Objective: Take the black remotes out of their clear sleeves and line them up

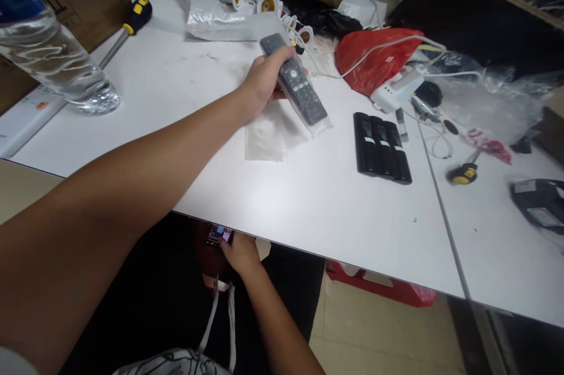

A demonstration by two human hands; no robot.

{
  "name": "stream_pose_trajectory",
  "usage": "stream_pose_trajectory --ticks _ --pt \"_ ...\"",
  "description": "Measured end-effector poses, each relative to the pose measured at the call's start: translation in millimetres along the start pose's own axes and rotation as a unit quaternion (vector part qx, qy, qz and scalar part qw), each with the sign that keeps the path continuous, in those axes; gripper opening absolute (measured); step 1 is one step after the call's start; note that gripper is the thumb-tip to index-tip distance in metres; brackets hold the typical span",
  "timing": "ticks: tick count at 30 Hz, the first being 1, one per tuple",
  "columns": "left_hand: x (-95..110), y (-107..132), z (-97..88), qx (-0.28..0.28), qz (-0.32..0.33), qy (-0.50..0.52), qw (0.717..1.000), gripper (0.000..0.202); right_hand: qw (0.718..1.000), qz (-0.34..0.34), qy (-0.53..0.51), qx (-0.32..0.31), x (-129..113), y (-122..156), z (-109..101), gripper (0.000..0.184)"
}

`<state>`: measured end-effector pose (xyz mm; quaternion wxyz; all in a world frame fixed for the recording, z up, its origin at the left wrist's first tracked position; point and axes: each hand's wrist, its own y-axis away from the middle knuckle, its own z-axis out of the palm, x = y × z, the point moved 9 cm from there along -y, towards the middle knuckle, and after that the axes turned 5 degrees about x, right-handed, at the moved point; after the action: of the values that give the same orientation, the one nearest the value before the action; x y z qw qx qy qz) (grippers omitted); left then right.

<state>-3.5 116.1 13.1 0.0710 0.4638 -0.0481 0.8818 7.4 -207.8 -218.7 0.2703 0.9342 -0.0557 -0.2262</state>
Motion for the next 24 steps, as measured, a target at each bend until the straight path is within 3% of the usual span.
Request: stream_pose_trajectory --ticks 4,12,19,24 --pt "-2.4 -5.0 -3.7 0.009 0.01 -0.005 1.0 0.026 1.0 0.006 -0.003 -0.027 14.6 -28.1 19.6 0.057" --pt "-9.1 -8.2 -9.2 0.029 -0.017 0.011 0.999 0.024 1.0 0.0 0.023 -0.011 3.0 -33.9 28.5 0.059" --pt "-8.1 -5.9 -9.3 0.034 -0.021 -0.005 0.999 0.024 0.999 -0.014 -0.035 0.021 -0.6 -39.3 19.3 0.061" --pt "-5.2 -5.0 -9.9 0.038 -0.014 -0.005 0.999 0.025 0.998 -0.023 -0.045 0.023 14.2 -41.9 17.2 0.048"
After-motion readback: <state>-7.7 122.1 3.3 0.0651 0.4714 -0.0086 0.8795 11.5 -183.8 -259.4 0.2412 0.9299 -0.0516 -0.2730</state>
